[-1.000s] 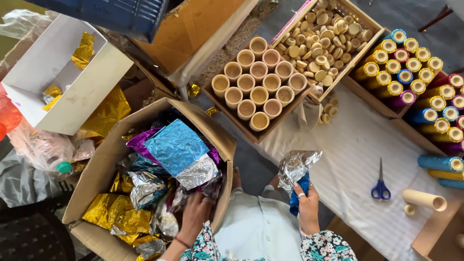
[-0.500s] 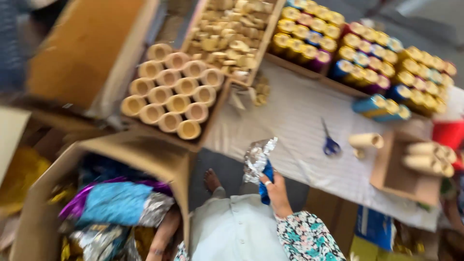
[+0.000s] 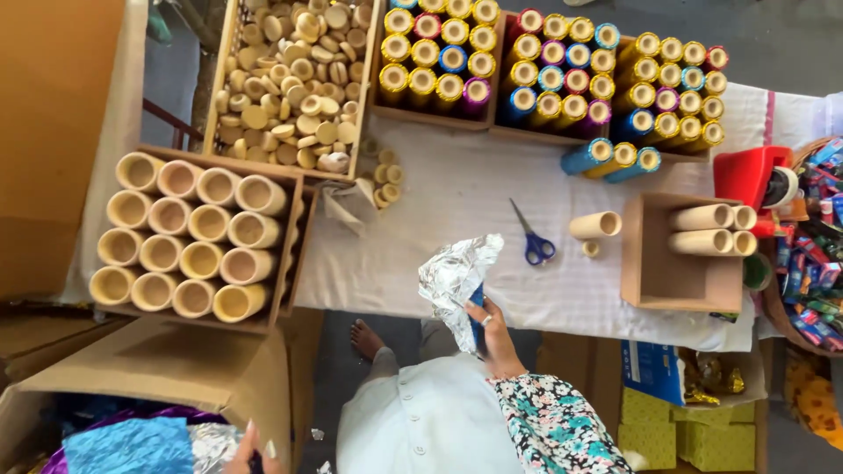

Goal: Wrap small wooden items in colored foil and prepare them for packaging.

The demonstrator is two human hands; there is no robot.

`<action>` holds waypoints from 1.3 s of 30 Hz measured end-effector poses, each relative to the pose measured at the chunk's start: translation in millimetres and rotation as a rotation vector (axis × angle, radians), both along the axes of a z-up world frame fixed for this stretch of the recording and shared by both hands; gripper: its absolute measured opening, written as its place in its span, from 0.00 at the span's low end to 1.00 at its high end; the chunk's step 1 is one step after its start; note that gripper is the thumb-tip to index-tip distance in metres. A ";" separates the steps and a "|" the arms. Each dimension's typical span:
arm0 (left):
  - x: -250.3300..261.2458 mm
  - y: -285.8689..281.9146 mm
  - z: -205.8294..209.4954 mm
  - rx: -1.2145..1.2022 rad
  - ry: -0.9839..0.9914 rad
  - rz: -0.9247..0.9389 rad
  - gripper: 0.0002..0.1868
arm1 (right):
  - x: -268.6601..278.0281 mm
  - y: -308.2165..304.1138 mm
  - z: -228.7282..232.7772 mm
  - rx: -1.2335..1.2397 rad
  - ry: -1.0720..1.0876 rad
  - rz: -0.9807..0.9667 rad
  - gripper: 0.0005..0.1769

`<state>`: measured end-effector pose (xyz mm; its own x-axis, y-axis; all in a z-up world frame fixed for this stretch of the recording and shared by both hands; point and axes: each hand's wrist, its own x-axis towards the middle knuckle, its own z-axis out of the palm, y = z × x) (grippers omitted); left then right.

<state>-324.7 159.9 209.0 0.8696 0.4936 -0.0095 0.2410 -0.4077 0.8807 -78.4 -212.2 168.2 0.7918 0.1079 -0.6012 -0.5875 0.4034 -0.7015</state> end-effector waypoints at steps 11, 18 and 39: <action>277.8 -248.3 -57.0 -1.005 0.301 -0.520 0.30 | 54.1 -58.7 38.9 0.378 0.184 -0.152 0.31; 314.5 -269.8 -141.6 -0.675 0.224 -0.228 0.13 | 80.3 -106.1 -50.3 -0.097 -0.101 0.071 0.21; 392.6 -284.3 -144.3 0.547 -0.128 -0.783 0.29 | 118.7 -75.7 -140.5 -1.018 -0.196 0.112 0.19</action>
<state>67.9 -124.4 64.7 0.9328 -0.3191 0.1677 -0.3586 -0.7740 0.5219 40.3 -287.9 27.7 0.9020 -0.2991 -0.3114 -0.4245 -0.4821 -0.7664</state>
